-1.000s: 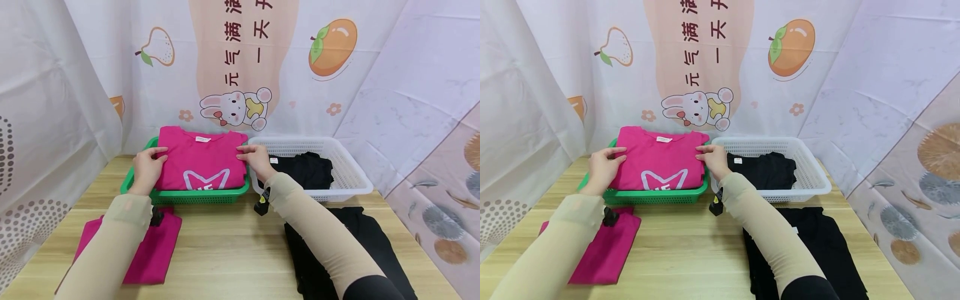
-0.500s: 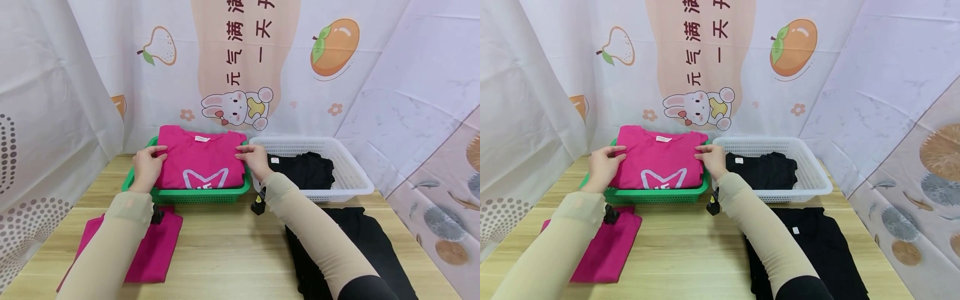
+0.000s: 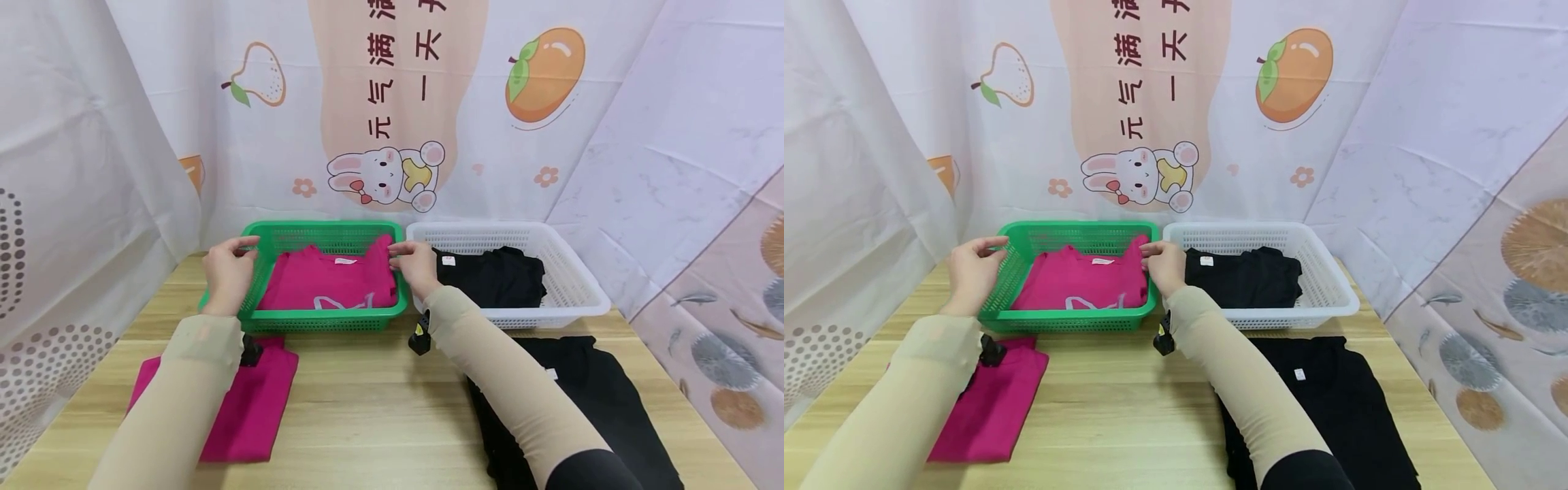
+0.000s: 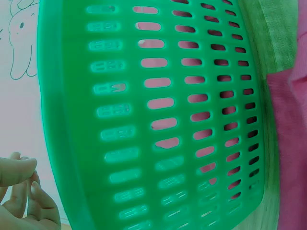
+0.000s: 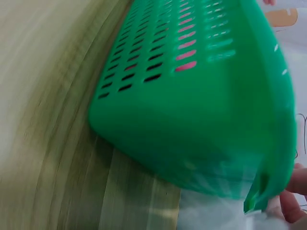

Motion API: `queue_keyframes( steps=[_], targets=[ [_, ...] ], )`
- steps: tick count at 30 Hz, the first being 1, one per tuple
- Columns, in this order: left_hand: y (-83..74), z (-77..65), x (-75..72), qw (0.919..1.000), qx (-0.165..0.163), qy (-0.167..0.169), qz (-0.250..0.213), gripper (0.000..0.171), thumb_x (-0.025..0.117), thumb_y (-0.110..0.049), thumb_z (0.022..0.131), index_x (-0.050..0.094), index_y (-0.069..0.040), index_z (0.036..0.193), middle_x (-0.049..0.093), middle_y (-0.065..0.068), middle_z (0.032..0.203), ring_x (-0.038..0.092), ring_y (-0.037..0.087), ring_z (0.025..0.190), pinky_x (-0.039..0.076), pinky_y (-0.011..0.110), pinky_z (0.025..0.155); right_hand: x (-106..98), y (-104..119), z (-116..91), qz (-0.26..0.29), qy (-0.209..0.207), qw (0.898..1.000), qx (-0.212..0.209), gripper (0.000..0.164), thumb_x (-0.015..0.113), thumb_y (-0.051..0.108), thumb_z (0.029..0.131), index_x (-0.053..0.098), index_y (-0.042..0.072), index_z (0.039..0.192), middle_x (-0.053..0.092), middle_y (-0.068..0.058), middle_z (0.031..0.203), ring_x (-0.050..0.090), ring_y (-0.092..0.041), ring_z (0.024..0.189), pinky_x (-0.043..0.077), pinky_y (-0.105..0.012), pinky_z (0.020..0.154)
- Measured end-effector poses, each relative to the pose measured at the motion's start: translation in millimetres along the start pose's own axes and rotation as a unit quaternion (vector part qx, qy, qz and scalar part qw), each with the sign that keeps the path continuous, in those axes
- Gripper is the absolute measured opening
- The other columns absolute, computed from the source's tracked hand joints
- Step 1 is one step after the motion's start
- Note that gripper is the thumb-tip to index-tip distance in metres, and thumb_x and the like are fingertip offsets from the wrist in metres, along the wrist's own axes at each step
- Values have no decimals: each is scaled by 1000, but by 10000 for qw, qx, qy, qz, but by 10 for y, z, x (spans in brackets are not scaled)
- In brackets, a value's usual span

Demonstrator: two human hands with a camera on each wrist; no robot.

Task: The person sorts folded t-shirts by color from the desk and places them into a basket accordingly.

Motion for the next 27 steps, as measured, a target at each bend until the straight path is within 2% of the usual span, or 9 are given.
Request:
queue_keyframes(
  steps=[4,9,15,22,27],
  targets=[
    [-2,-24,-23,10000,20,-16,44,29,58,-12,98,71,-11,124,71,19,108,54,7,76,42,19,59,-51,-21,-8,79,6,10000,-14,29,62,-6,90,72,1,117,70,-16,118,73,-27,95,59,-29,81],
    [-15,-52,-3,9999,51,97,43,30,58,-11,97,71,-11,124,71,20,109,54,6,77,41,18,58,-72,-1,-19,221,91,9997,-84,30,61,-4,91,69,-1,120,69,-17,118,71,-28,100,59,-31,85],
    [-45,-88,-4,9998,100,161,-14,30,61,-15,96,71,-11,124,71,18,111,50,-4,70,42,17,58,-49,62,-83,611,226,9978,-84,28,64,1,93,67,-3,120,68,-21,118,69,-33,107,57,-35,91],
    [-134,-154,-40,9984,404,379,-128,33,62,-27,97,70,-8,123,70,14,120,49,-10,74,42,12,64,5,154,-176,1005,516,9935,-147,29,63,3,94,66,-2,123,63,-26,127,64,-40,114,56,-39,94],
    [-228,-243,-90,9965,651,508,-103,35,63,-31,97,70,-7,121,71,17,117,50,-10,73,42,12,63,26,200,-269,1184,640,9907,-172,32,63,2,95,64,-3,126,63,-26,127,66,-36,111,55,-39,96]
  ],
)
Point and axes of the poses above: each hand's wrist, its own z-axis towards the middle knuckle, its own x-axis out of the palm, y = z × x, the point moved 9 cm from there along z, towards the middle knuckle
